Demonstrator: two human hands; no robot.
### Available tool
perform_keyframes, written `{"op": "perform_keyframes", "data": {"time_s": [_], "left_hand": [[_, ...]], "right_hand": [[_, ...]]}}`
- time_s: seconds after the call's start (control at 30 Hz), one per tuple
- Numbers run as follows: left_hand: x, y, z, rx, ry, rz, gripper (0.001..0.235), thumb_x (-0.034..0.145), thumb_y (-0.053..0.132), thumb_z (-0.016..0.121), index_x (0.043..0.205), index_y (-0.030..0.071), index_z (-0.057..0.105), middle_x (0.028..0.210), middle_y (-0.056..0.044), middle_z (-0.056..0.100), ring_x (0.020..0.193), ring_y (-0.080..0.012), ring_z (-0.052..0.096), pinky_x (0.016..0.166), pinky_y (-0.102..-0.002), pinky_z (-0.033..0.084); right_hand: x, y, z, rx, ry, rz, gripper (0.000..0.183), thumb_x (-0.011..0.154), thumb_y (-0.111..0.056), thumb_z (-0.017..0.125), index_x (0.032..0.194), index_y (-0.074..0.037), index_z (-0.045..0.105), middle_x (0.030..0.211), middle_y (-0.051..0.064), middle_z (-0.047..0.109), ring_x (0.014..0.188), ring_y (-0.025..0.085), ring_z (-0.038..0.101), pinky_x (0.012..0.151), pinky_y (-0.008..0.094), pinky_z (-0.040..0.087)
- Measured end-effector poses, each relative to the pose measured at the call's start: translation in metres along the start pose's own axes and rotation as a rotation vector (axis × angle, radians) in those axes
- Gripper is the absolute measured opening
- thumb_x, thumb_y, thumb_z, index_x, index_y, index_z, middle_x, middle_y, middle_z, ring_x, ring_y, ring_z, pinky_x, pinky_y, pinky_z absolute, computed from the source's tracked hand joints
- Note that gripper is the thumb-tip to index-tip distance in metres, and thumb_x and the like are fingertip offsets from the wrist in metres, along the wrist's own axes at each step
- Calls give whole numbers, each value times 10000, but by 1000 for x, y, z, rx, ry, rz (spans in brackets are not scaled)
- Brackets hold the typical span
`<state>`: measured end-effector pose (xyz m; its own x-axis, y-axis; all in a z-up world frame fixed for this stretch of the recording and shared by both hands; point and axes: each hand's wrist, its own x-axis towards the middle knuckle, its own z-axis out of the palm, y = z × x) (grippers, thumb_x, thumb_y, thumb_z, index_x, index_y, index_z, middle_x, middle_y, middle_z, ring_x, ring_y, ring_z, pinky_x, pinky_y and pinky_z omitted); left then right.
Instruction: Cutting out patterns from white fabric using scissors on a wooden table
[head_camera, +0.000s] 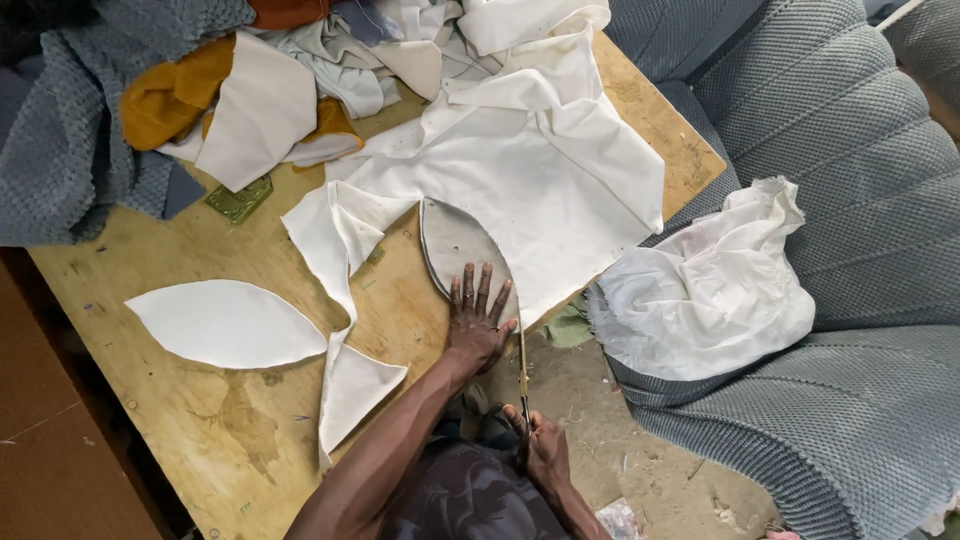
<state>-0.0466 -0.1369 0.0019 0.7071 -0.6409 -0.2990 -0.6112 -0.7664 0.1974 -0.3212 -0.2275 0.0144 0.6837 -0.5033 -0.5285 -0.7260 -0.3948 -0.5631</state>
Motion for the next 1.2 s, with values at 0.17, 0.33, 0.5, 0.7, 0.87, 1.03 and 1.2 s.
{"op": "perform_keyframes", "data": {"time_s": [0.17, 0.33, 0.5, 0.7, 0.87, 1.03, 1.2], "left_hand": [[1, 0, 8, 7, 42, 8, 976, 1259, 794, 200, 2045, 316, -126, 2064, -197, -349, 1893, -508, -335, 1470, -766, -260], [1, 1, 10, -27, 87, 5, 966, 1244, 762, 297, 2047, 321, -8, 2091, -208, -267, 1901, -515, -300, 1482, -760, -248], [2, 2, 7, 56, 40, -18, 996, 1236, 836, 189, 2039, 338, -126, 2076, -196, -332, 1898, -514, -322, 1453, -763, -273], [-6, 4, -13, 39, -46, -20, 992, 1247, 827, 157, 2030, 332, -198, 2032, -198, -423, 1870, -510, -384, 1430, -765, -305], [-7, 3, -19, 27, -71, -26, 995, 1234, 842, 129, 2025, 341, -208, 2030, -171, -436, 1870, -483, -397, 1441, -742, -309], [-6, 3, -12, 10, -24, -23, 977, 1240, 822, 157, 2037, 347, -147, 2049, -174, -397, 1884, -488, -367, 1441, -732, -306], [-4, 2, -7, 17, -39, -15, 994, 1241, 841, 179, 2032, 355, -176, 2040, -168, -417, 1879, -486, -375, 1440, -740, -302]], "right_hand": [[-13, -19, -10, 214, -57, 63, 680, 1142, -738, 805, 818, -166, 632, 685, 11, 627, 640, 144, 621, 615, 439, 437], [-9, -28, -18, 128, -102, 76, 665, 1125, -757, 736, 884, -140, 801, 711, 60, 744, 701, 170, 647, 691, 456, 468], [-5, -42, -24, 153, -100, 127, 721, 1102, -821, 718, 826, -155, 681, 732, 71, 815, 694, 175, 722, 698, 431, 496], [-2, -36, -21, 125, -50, 109, 740, 1094, -825, 745, 781, -161, 646, 716, 23, 739, 700, 173, 693, 694, 443, 502], [-5, -39, -23, 207, -56, 89, 708, 1125, -759, 785, 791, -161, 605, 625, 32, 628, 556, 164, 658, 547, 419, 480], [-3, -47, -33, 194, -82, 111, 715, 1086, -792, 750, 815, -131, 759, 678, 48, 758, 658, 174, 696, 672, 417, 530], [-1, -64, -42, 400, -126, 180, 680, 1129, -681, 845, 833, -124, 592, 649, 68, 630, 534, 197, 609, 536, 413, 533]]}}
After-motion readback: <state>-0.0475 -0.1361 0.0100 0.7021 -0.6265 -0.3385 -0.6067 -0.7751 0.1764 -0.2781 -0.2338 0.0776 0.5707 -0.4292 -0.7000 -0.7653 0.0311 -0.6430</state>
